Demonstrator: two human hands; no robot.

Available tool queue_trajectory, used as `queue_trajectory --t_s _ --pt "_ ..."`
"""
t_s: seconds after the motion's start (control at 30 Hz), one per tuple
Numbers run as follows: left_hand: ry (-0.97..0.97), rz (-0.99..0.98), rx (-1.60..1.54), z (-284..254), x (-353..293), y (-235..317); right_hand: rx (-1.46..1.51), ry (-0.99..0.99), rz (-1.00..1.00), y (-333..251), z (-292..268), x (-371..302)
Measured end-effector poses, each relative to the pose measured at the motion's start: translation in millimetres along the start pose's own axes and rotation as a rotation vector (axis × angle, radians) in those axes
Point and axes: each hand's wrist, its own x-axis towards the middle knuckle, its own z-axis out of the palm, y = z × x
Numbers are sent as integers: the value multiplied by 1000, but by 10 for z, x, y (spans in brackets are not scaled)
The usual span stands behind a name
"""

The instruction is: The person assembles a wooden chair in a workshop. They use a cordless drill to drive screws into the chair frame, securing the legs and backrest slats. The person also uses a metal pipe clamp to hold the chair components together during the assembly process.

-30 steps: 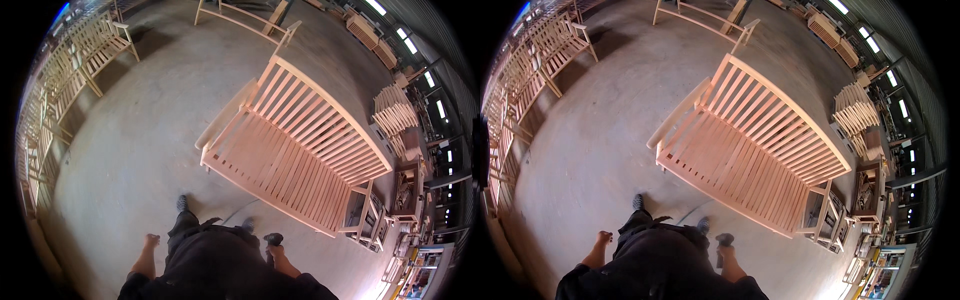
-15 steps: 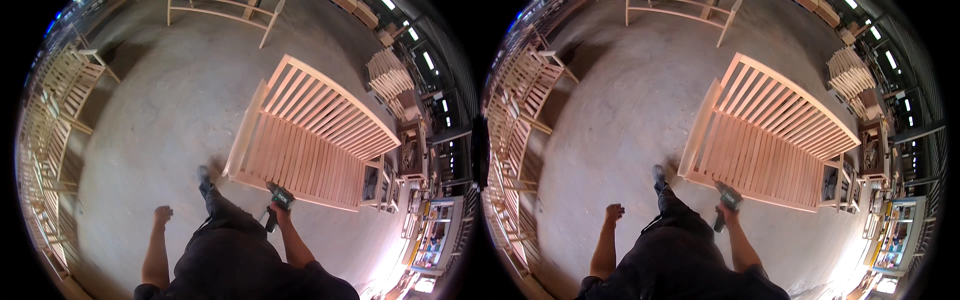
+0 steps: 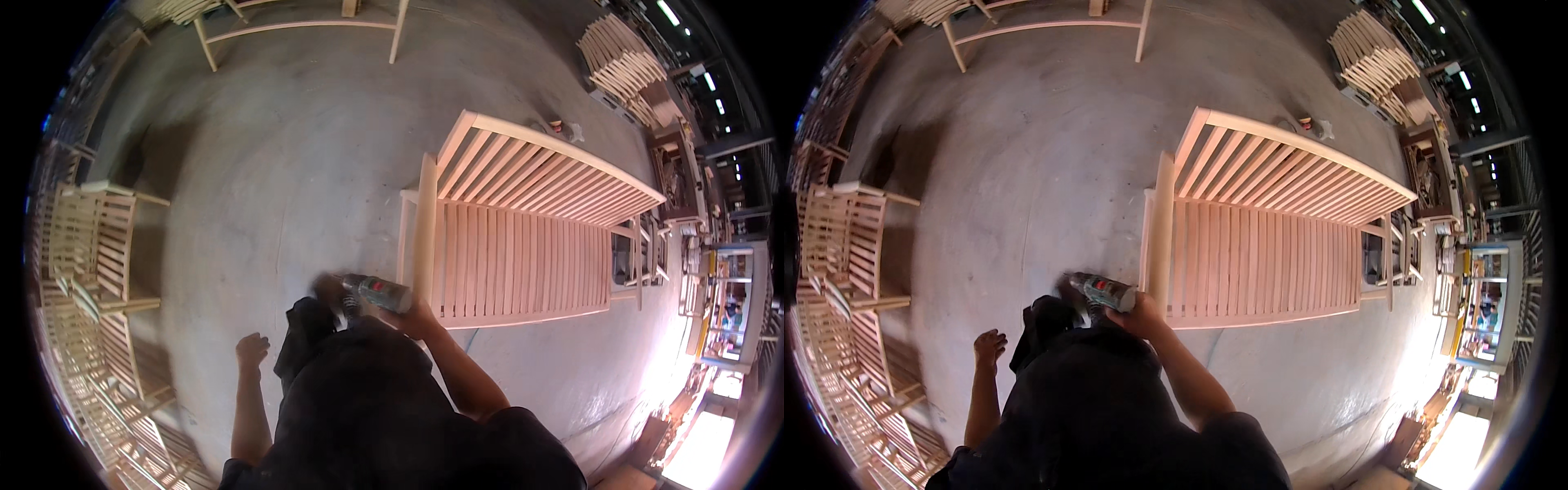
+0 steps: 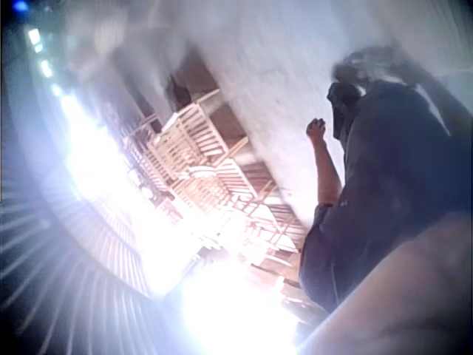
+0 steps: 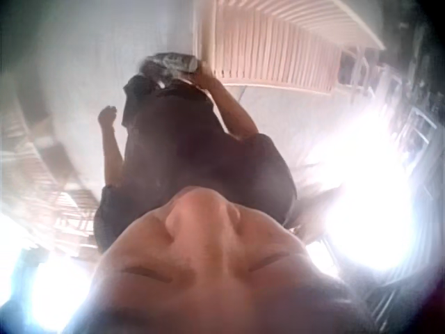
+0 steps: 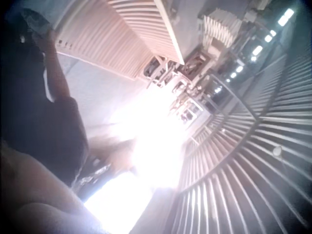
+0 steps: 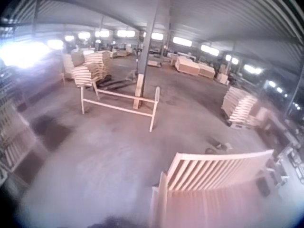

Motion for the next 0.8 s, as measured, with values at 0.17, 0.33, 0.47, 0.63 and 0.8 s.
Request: queue_trajectory --t_s 0.17,0.33,0.47,0.63,0.8 --pt "51 35 130 661 863 1984 -269 132 -95 -527 244 973" --pt "-322 524 439 1044 2373 3401 -133 201 123 -864 163 1898" --pt "-627 484 354 2142 2907 4930 -204 341 264 -1066 64 2143" --pt "-1078 665 608 4330 2817 6322 -44 544 505 -899 182 2230" --pt "-1260 842 872 6139 2463 6283 59 686 481 -690 180 2438"
